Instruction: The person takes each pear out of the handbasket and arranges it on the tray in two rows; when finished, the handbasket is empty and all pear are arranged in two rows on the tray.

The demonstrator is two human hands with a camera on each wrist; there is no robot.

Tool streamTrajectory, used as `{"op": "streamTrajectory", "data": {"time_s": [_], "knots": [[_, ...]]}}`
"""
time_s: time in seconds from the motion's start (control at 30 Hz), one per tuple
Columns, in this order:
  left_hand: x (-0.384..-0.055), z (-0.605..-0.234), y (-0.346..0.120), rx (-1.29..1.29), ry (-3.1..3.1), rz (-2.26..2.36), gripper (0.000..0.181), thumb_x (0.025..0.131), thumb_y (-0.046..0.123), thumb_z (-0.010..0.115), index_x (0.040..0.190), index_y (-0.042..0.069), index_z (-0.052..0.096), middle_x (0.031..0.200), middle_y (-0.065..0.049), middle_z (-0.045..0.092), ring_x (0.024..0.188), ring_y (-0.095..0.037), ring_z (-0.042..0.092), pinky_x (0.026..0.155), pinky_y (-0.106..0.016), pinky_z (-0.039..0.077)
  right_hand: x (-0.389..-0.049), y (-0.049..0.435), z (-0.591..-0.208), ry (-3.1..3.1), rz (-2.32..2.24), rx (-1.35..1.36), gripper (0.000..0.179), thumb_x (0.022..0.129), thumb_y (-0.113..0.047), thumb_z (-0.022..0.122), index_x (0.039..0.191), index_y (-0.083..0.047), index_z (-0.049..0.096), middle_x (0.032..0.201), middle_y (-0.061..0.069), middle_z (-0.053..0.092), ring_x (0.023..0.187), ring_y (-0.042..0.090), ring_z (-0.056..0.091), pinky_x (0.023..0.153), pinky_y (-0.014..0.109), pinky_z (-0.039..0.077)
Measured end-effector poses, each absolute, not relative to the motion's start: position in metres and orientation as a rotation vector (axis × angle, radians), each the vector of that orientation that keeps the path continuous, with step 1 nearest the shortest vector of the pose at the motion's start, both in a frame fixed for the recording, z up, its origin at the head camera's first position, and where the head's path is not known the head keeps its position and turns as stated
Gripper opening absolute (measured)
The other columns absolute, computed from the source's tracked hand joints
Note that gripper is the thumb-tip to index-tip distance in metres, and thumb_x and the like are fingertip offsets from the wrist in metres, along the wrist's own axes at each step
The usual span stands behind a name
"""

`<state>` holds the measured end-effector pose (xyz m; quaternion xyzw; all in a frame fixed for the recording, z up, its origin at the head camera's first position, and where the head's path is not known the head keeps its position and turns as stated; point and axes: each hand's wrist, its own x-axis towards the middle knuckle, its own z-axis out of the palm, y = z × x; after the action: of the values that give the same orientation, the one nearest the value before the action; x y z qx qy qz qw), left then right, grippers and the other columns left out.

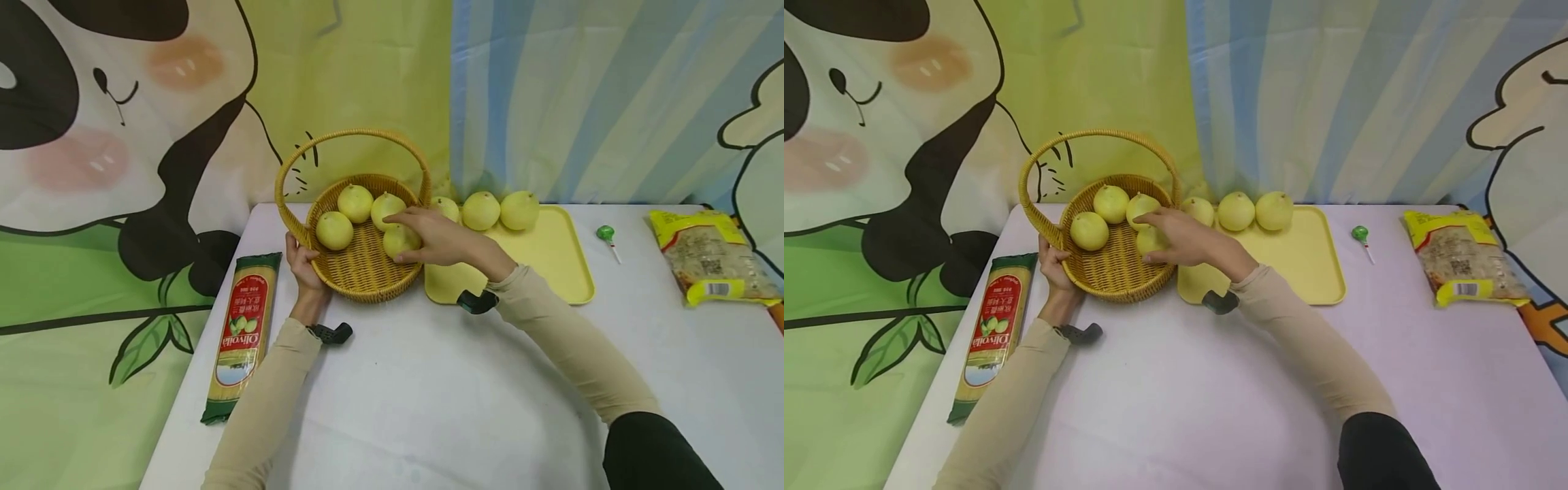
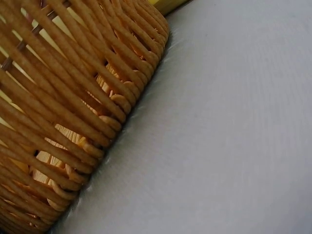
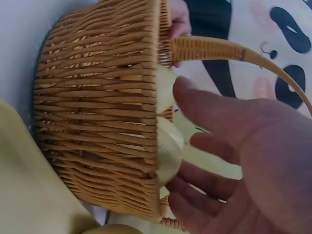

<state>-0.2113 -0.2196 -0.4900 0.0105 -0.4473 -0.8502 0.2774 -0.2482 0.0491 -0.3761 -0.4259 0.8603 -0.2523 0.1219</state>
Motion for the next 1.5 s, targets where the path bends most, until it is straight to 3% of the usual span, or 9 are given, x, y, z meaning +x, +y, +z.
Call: {"op": "streamTrajectory", "data": {"time_s": [0.23,0.53,0.83,1.0,1.13,1.5], "knots": [[-0.211,-0.493,-0.219,0.046,-1.206,-2.284,0.043,0.074,-0.002,0.032,0.109,0.012,0.051,0.118,-0.009,0.052,0.112,-0.019,0.055,0.095,-0.030,0.046,-0.251,0.031,-0.388,2.581,-0.486,-1.098,0.075,0.096,-0.031,0.079,0.158,-0.008,0.044,0.159,0.021,0.043,0.144,0.038,0.049,0.118,0.052,0.041],[-0.212,-0.495,-0.222,0.020,-1.186,-2.307,0.043,0.075,-0.001,0.030,0.110,0.013,0.050,0.119,-0.007,0.052,0.113,-0.020,0.055,0.097,-0.031,0.046,-0.254,0.026,-0.400,2.616,-0.675,-1.228,0.067,0.079,-0.023,0.095,0.139,-0.009,0.066,0.141,0.016,0.059,0.133,0.034,0.054,0.114,0.048,0.043],[-0.212,-0.495,-0.222,0.015,-1.186,-2.284,0.043,0.073,-0.002,0.031,0.108,0.012,0.052,0.117,-0.007,0.053,0.111,-0.019,0.055,0.095,-0.030,0.046,-0.261,0.037,-0.413,2.458,-1.152,-1.287,0.045,0.086,-0.018,0.089,0.127,-0.006,0.075,0.126,0.009,0.076,0.123,0.027,0.069,0.106,0.048,0.052],[-0.213,-0.496,-0.222,0.010,-1.187,-2.284,0.042,0.074,-0.002,0.031,0.108,0.012,0.052,0.117,-0.007,0.052,0.113,-0.019,0.055,0.097,-0.030,0.045,-0.262,0.029,-0.408,2.529,-0.905,-1.281,0.066,0.084,-0.028,0.091,0.141,-0.008,0.066,0.140,0.008,0.070,0.133,0.029,0.063,0.115,0.049,0.044],[-0.214,-0.494,-0.222,0.011,-1.171,-2.283,0.042,0.073,-0.002,0.030,0.106,0.012,0.052,0.117,-0.008,0.051,0.112,-0.019,0.055,0.097,-0.031,0.046,-0.259,0.015,-0.405,2.579,-0.748,-1.266,0.075,0.080,-0.026,0.094,0.146,-0.009,0.062,0.147,0.008,0.064,0.138,0.033,0.058,0.120,0.051,0.038],[-0.212,-0.495,-0.221,0.015,-1.180,-2.299,0.044,0.074,0.000,0.033,0.110,0.014,0.053,0.119,-0.006,0.054,0.113,-0.018,0.055,0.096,-0.030,0.046,-0.261,0.018,-0.407,2.503,-1.020,-1.253,0.069,0.069,-0.017,0.098,0.133,-0.018,0.073,0.133,0.008,0.060,0.125,0.029,0.055,0.108,0.051,0.044]]}}
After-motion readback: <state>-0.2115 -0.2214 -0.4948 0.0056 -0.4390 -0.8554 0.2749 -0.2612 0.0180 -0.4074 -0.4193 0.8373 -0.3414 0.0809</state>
